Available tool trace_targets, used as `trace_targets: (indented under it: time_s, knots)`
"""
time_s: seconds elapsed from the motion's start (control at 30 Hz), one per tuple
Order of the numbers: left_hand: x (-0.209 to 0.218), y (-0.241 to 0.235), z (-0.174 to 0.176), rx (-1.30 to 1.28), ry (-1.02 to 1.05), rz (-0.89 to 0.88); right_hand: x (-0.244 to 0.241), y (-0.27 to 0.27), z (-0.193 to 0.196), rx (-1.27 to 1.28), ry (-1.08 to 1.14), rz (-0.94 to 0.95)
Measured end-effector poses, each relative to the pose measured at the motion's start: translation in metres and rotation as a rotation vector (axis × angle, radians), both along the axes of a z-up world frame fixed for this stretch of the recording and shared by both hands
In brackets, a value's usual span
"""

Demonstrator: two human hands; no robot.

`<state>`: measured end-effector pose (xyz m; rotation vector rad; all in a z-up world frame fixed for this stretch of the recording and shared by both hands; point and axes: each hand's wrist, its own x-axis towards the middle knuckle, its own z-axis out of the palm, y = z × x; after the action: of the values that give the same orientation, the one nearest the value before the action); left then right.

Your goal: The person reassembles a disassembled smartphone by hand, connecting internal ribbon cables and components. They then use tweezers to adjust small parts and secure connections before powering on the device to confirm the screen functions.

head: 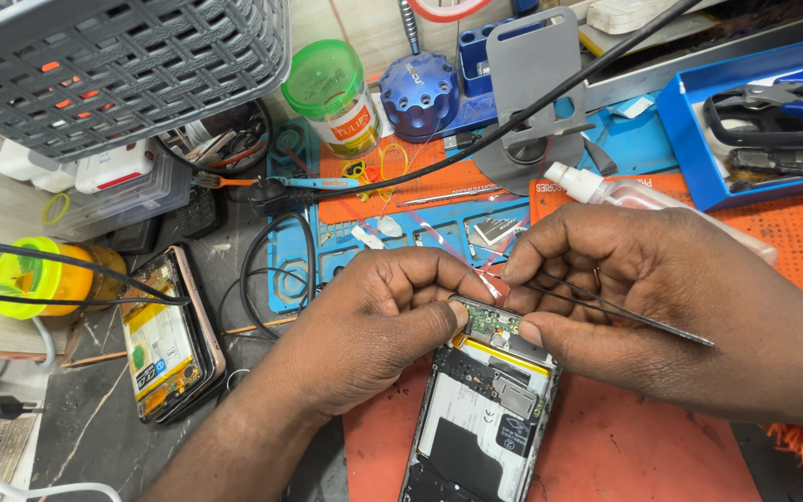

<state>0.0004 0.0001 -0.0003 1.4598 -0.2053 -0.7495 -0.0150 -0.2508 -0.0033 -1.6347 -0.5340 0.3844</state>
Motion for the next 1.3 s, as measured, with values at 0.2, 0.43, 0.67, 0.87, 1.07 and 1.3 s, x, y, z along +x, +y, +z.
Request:
trace_targets:
  time_s: [0.2, 0.43, 0.67, 0.87, 1.07, 1.3]
  knots:
    - [-0.002, -0.003, -0.007, -0.146, 0.042, 0.047, -0.002, 0.0, -0.001, -0.012, 0.003, -0.016]
    - [-0.004, -0.005, -0.008, -0.137, 0.057, 0.075, -0.002, 0.0, -0.001, -0.011, 0.014, -0.01]
    - [0.0, 0.0, 0.001, -0.125, 0.117, 0.031, 0.004, -0.005, -0.007, -0.145, 0.049, -0.057]
    - [0.002, 0.007, 0.009, -0.176, 0.143, -0.091, 0.01, -0.007, -0.006, -0.052, -0.036, -0.027]
    - [-0.001, 0.009, 0.007, -0.161, -0.013, -0.194, 0.017, -0.009, -0.009, -0.114, 0.045, -0.061]
    - [-0.001, 0.01, 0.006, -0.136, -0.032, -0.159, 0.017, -0.011, -0.012, -0.148, 0.037, -0.103]
